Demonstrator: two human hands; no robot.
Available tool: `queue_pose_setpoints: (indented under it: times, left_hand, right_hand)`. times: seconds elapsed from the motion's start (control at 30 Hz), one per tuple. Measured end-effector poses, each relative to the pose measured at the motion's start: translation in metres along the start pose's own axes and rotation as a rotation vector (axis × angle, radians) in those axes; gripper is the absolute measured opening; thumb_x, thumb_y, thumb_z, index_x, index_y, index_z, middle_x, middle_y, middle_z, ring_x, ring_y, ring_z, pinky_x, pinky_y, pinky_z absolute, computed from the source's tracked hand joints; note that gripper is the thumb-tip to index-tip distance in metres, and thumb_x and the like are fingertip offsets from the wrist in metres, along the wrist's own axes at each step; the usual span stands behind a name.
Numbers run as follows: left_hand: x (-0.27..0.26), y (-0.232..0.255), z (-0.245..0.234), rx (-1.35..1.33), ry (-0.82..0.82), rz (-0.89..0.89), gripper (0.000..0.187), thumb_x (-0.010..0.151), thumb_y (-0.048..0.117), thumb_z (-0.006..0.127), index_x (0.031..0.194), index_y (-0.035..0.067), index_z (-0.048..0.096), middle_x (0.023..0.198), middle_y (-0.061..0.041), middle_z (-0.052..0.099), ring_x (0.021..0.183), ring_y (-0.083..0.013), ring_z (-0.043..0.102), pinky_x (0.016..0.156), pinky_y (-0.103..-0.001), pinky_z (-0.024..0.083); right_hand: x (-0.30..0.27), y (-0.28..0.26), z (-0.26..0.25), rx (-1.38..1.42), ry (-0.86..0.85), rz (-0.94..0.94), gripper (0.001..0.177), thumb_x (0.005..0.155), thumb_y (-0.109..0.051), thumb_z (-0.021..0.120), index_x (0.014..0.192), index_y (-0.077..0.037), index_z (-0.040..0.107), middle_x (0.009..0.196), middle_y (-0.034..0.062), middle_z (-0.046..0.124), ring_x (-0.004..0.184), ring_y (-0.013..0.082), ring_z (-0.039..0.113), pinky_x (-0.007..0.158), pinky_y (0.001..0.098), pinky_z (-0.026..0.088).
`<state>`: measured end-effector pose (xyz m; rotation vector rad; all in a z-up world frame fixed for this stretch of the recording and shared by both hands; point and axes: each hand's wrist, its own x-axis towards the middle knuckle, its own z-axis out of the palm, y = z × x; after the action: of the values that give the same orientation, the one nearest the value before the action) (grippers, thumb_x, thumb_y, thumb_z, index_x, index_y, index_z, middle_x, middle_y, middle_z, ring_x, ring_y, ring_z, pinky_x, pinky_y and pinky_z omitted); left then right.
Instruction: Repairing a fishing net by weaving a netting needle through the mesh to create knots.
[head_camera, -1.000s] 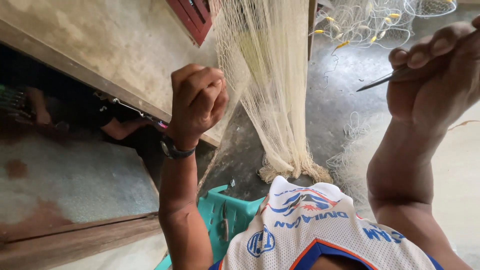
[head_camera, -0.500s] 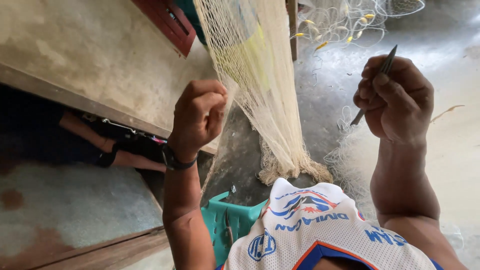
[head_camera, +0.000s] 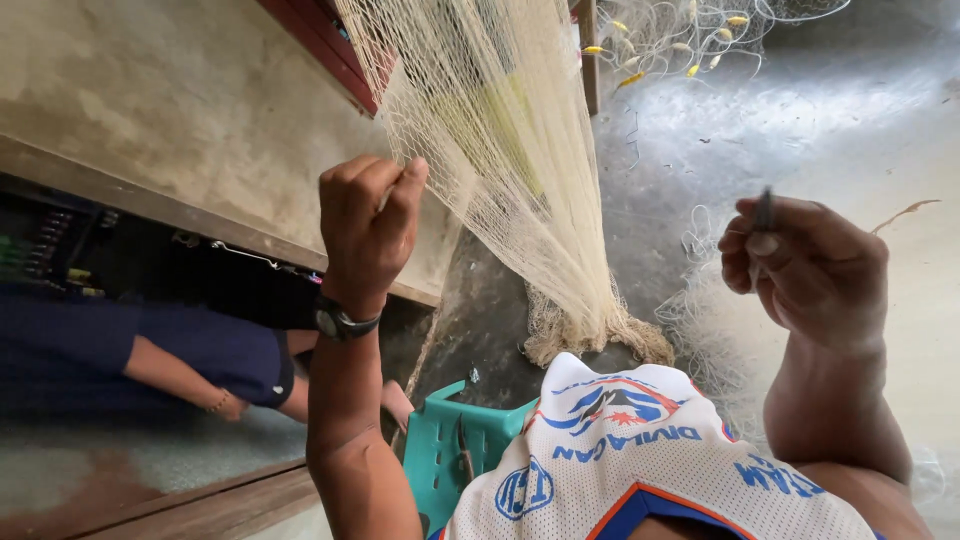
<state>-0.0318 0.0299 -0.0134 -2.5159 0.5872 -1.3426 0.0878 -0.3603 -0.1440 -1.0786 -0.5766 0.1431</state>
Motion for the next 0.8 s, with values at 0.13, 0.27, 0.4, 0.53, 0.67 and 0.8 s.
queue_pose_setpoints:
  times: [0.13,0.27,0.4,0.53,0.67,0.8]
  left_hand:
    - [0.001,0.009,-0.007,0.008,0.043,0.011,0.040,0.095,-0.014,0.086,0.124,0.005,0.067,0.112,-0.010,0.058,0.115,-0.0301,0.053,0.080,-0.039,0.056]
    - [0.022,0.022,-0.019,-0.311,0.265,-0.062,0.025,0.093,-0.018,0.076,0.109,-0.001,0.065,0.107,-0.013,0.057,0.102,-0.0336,0.062,0.080,-0.039,0.062]
    - [0.039,0.028,-0.015,-0.550,0.577,-0.289,0.008,0.101,0.005,0.066,0.102,0.008,0.059,0.097,-0.010,0.050,0.082,-0.0280,0.066,0.069,-0.034,0.061]
    - [0.049,0.031,0.003,-0.519,0.480,-0.271,0.014,0.108,0.011,0.054,0.099,0.000,0.054,0.083,-0.014,0.054,0.071,-0.0283,0.059,0.063,-0.039,0.056]
    - [0.036,0.029,0.023,-0.444,0.330,-0.334,0.008,0.107,0.001,0.053,0.102,0.003,0.059,0.105,-0.012,0.056,0.099,-0.0274,0.058,0.085,-0.039,0.055]
    - [0.035,0.033,0.033,-0.953,-0.007,-0.217,0.020,0.097,-0.008,0.052,0.086,0.006,0.061,0.086,-0.009,0.055,0.073,-0.0233,0.051,0.062,-0.034,0.037]
  right_hand:
    - [-0.002,0.008,-0.006,-0.069,-0.113,0.088,0.034,0.096,0.011,0.058,0.130,0.008,0.060,0.096,0.0198,0.067,0.066,0.0208,0.055,0.056,0.0243,0.041]
    - [-0.013,0.036,-0.001,-0.002,-0.256,0.130,0.032,0.095,0.008,0.059,0.127,0.005,0.062,0.097,0.0194,0.070,0.068,0.0193,0.058,0.056,0.0245,0.047]
    - [-0.007,0.055,0.015,0.014,-0.239,0.124,0.025,0.102,0.003,0.055,0.126,0.005,0.063,0.089,0.0100,0.067,0.059,0.0155,0.052,0.053,0.0234,0.042]
    - [-0.008,0.036,-0.003,0.333,-0.127,0.186,0.026,0.104,-0.007,0.058,0.127,0.004,0.062,0.087,0.0148,0.067,0.058,0.0128,0.050,0.049,0.0230,0.040]
    - [-0.026,0.013,-0.024,0.291,-0.209,0.003,0.028,0.101,-0.003,0.060,0.127,0.007,0.061,0.098,0.0165,0.072,0.071,0.0165,0.066,0.054,0.0226,0.049]
    - [-0.027,0.008,-0.023,0.279,-0.084,-0.050,0.028,0.103,-0.010,0.062,0.127,0.005,0.061,0.092,0.0121,0.073,0.060,0.0143,0.063,0.051,0.0245,0.052]
